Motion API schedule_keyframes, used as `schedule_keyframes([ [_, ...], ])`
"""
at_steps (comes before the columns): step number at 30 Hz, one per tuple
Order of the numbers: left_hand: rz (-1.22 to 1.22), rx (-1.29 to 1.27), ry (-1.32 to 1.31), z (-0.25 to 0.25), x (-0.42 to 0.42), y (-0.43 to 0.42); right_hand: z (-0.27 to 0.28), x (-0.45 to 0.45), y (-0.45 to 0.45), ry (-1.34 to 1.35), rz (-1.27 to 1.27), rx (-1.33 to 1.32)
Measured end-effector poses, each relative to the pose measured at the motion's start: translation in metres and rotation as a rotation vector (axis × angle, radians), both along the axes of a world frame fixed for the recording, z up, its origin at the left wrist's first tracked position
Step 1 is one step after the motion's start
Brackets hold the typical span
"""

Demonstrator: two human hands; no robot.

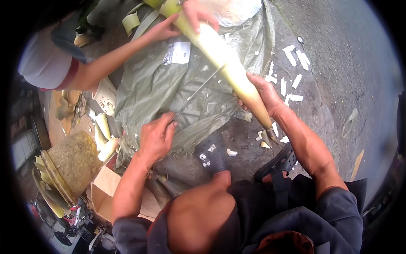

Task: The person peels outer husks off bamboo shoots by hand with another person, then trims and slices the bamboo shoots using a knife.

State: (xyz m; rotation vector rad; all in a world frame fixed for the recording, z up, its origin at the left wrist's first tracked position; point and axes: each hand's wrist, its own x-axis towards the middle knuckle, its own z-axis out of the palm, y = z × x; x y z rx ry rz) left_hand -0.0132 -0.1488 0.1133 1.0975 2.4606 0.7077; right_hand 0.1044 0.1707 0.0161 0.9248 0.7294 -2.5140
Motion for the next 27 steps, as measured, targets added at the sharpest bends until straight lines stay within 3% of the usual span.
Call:
schedule_keyframes([
  [6, -0.043, -0.174, -0.068, 0.009, -0.016, 0.021, -0.004, 0.001, -0.007, -0.033, 0.052, 0.105],
  [12, -0.074, -0.093, -0.065, -0.003, -0.031, 0.086, 0.0, 0.003, -0.015, 0.035, 0.11, 0.277],
  [16, -0.046, -0.165, -0.092, -0.011, -0.022, 0.06, 0.013, -0.008, -0.012, 0.079, 0.389, 0.838],
  [21, -0.01, -0.157, -0.081, -0.007, -0.017, 0.043, 0.012, -0.009, -0.016, 0.052, 0.345, 0.538],
  [27, -0.119, 0.076, 0.012, -0.011, -0.022, 0.094, 0.009, 0.001, 0.003, -0.047, 0.231, 0.033],
])
